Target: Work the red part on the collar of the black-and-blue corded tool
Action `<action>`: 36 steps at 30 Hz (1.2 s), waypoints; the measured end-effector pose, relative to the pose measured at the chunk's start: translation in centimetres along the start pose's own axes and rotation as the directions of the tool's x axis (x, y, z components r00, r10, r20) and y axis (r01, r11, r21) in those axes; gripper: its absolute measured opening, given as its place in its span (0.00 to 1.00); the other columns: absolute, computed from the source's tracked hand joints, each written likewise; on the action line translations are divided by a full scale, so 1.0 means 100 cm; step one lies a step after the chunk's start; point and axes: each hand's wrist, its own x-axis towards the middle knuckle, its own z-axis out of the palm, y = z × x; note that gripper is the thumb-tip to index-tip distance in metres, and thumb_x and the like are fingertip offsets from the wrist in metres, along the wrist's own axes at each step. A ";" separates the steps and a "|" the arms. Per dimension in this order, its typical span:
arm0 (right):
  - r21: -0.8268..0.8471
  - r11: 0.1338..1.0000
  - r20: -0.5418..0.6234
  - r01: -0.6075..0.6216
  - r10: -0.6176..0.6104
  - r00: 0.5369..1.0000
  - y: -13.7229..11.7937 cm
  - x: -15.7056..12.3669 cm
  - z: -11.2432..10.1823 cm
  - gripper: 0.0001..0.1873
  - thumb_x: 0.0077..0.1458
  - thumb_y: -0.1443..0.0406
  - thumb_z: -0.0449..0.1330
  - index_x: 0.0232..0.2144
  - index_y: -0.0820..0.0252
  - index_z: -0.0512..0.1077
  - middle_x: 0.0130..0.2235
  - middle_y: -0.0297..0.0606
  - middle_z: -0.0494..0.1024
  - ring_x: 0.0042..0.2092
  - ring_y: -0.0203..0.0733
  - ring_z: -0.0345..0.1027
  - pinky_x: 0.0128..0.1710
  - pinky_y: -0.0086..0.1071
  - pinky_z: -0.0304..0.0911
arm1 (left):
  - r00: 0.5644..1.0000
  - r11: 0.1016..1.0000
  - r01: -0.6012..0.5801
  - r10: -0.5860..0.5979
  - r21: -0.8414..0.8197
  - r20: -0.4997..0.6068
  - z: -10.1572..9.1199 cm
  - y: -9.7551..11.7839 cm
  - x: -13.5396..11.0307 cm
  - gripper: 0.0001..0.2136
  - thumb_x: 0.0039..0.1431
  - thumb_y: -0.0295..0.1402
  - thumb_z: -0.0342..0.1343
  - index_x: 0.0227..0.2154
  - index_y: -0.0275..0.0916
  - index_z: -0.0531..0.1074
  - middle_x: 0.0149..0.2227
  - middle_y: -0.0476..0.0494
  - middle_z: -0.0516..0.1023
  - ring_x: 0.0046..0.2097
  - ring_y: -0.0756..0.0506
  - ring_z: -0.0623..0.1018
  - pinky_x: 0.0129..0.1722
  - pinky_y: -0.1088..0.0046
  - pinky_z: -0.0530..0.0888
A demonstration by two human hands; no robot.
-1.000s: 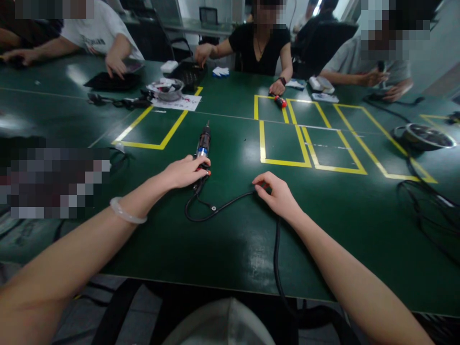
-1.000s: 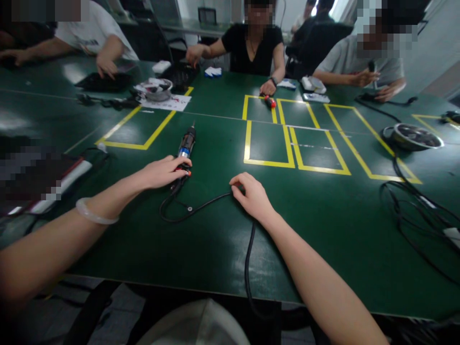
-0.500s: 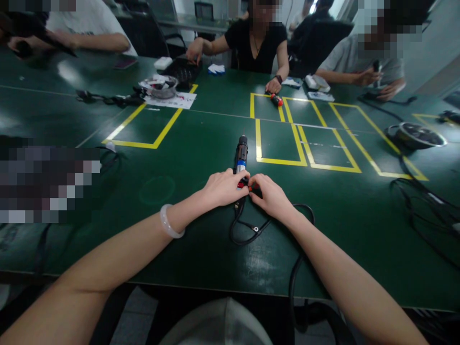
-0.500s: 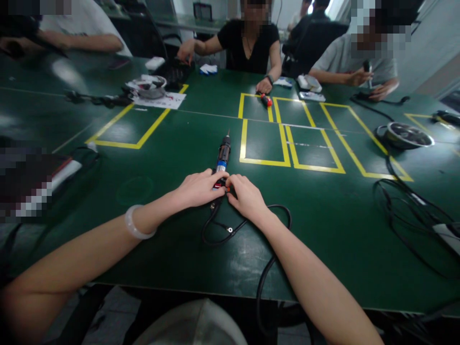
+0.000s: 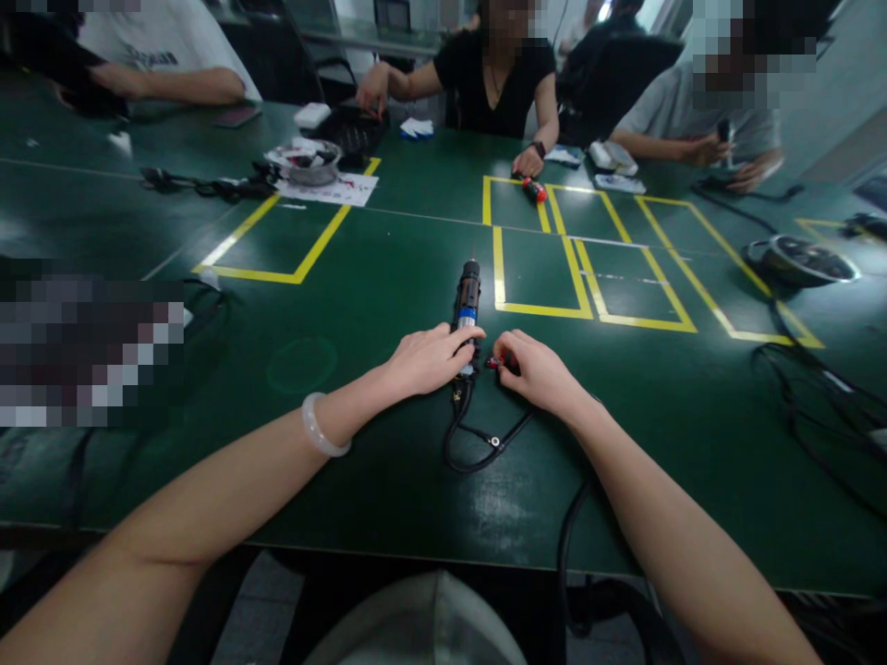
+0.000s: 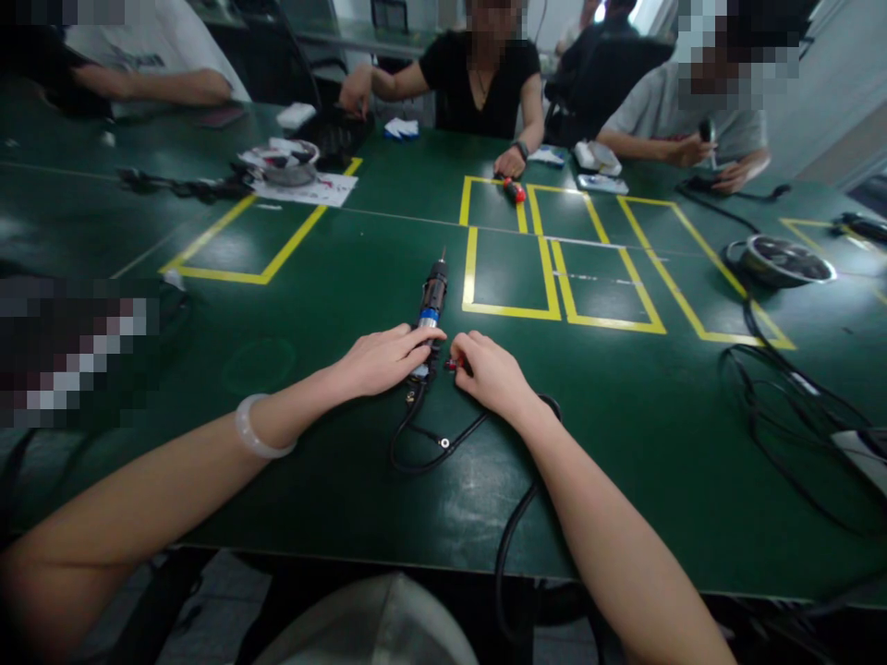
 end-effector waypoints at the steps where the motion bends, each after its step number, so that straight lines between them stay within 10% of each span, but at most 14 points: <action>1: 0.021 1.000 0.002 0.005 -0.005 1.000 0.001 0.000 -0.001 0.09 0.51 0.73 0.56 0.33 0.56 0.63 0.34 0.34 0.66 0.34 0.40 0.62 0.35 0.32 0.57 | 1.000 1.000 0.004 -0.004 -0.001 -0.002 0.000 -0.001 0.000 0.23 0.71 0.44 0.33 0.65 0.58 0.59 0.48 0.42 0.74 0.46 0.39 0.79 0.46 0.60 0.73; 18: 0.199 0.978 -0.080 0.057 -0.042 0.996 -0.010 0.000 0.010 0.04 0.57 0.69 0.58 0.35 0.57 0.72 0.40 0.38 0.71 0.39 0.40 0.68 0.41 0.34 0.64 | 1.000 1.000 0.005 -0.005 0.005 -0.004 0.001 -0.002 0.001 0.23 0.71 0.41 0.34 0.66 0.58 0.57 0.50 0.42 0.74 0.47 0.39 0.79 0.46 0.61 0.73; 36: 0.594 0.797 -0.056 -0.107 0.173 0.983 -0.001 0.000 0.013 0.06 0.55 0.66 0.56 0.37 0.57 0.68 0.36 0.37 0.81 0.33 0.38 0.75 0.37 0.34 0.70 | 0.998 0.998 0.004 0.000 0.061 -0.067 0.000 -0.009 -0.005 0.21 0.65 0.46 0.46 0.60 0.55 0.64 0.45 0.42 0.73 0.43 0.38 0.78 0.42 0.61 0.73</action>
